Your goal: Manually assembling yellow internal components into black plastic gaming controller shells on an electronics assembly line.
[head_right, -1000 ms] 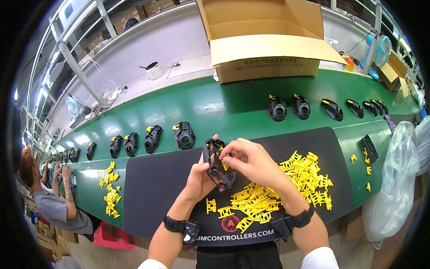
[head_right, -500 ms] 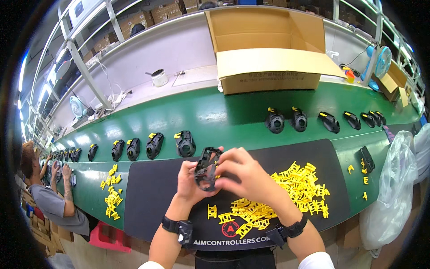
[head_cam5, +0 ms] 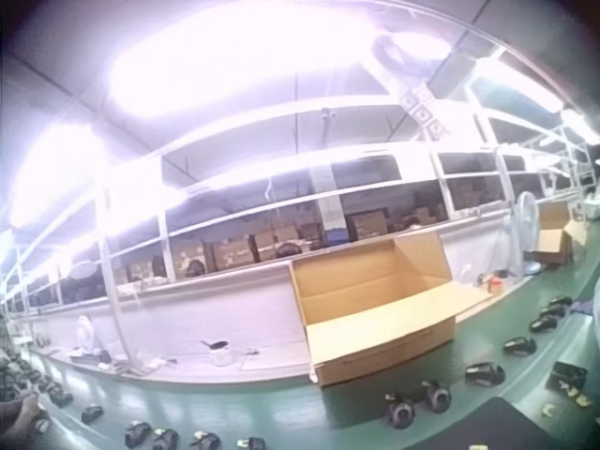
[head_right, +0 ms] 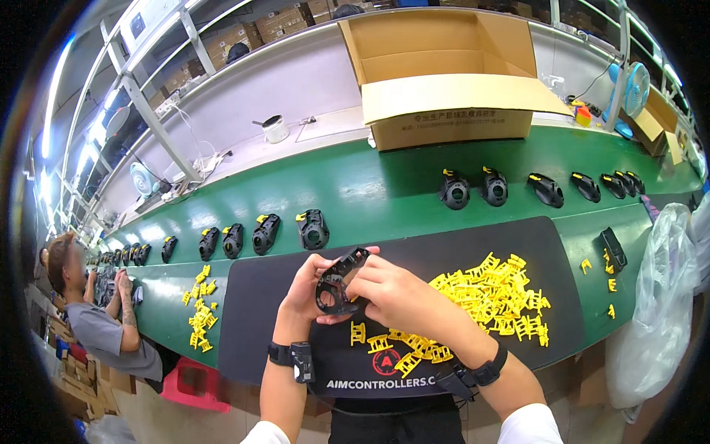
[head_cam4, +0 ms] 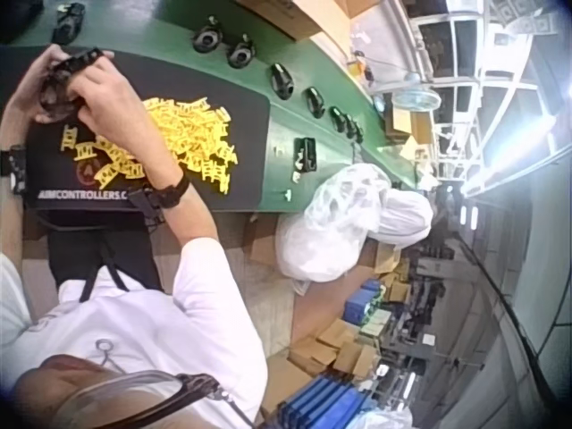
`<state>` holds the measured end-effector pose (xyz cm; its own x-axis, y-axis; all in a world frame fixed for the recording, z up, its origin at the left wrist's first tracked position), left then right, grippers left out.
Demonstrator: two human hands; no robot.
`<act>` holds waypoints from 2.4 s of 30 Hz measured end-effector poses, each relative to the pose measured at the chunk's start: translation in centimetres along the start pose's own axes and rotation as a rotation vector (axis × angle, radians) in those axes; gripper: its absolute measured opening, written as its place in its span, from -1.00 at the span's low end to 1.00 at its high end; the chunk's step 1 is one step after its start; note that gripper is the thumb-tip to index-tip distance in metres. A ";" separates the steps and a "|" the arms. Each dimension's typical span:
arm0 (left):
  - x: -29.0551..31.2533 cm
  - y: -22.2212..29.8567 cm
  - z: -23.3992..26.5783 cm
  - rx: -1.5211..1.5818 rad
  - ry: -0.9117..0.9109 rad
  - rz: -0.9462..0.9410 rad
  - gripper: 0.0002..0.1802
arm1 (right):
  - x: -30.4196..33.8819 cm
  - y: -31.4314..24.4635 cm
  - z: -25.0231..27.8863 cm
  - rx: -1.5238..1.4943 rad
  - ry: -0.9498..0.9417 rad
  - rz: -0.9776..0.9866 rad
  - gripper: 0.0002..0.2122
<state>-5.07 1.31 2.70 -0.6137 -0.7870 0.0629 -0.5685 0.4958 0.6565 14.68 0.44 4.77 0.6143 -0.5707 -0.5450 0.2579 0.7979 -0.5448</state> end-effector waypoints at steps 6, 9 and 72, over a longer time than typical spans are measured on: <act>4.0 2.3 -3.5 -0.775 0.595 -0.315 -0.27 | 0.3 -0.4 1.5 -0.115 -0.124 -0.193 -0.79; 3.9 4.2 -6.3 -1.373 0.711 -0.383 -0.18 | 1.7 0.1 -1.9 0.015 -0.356 -0.082 -0.75; -4.2 -3.9 0.4 -0.284 -0.021 -0.454 0.12 | 0.1 3.9 2.3 -0.268 0.426 -0.539 -0.87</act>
<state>-0.55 2.83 -0.45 -0.3530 -0.8903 -0.2876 -0.6103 -0.0139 0.7921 17.43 3.95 4.06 0.0969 -0.9396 -0.3282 0.2180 0.3417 -0.9142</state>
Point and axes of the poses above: each hand's wrist, its own x-axis away from the middle knuckle, its own z-axis out of the back of the hand, y = z × x, the point moved 1 cm from there along -x, towards the middle knuckle, and after that the axes turned 7 degrees about -z, right-handed, at the moved point
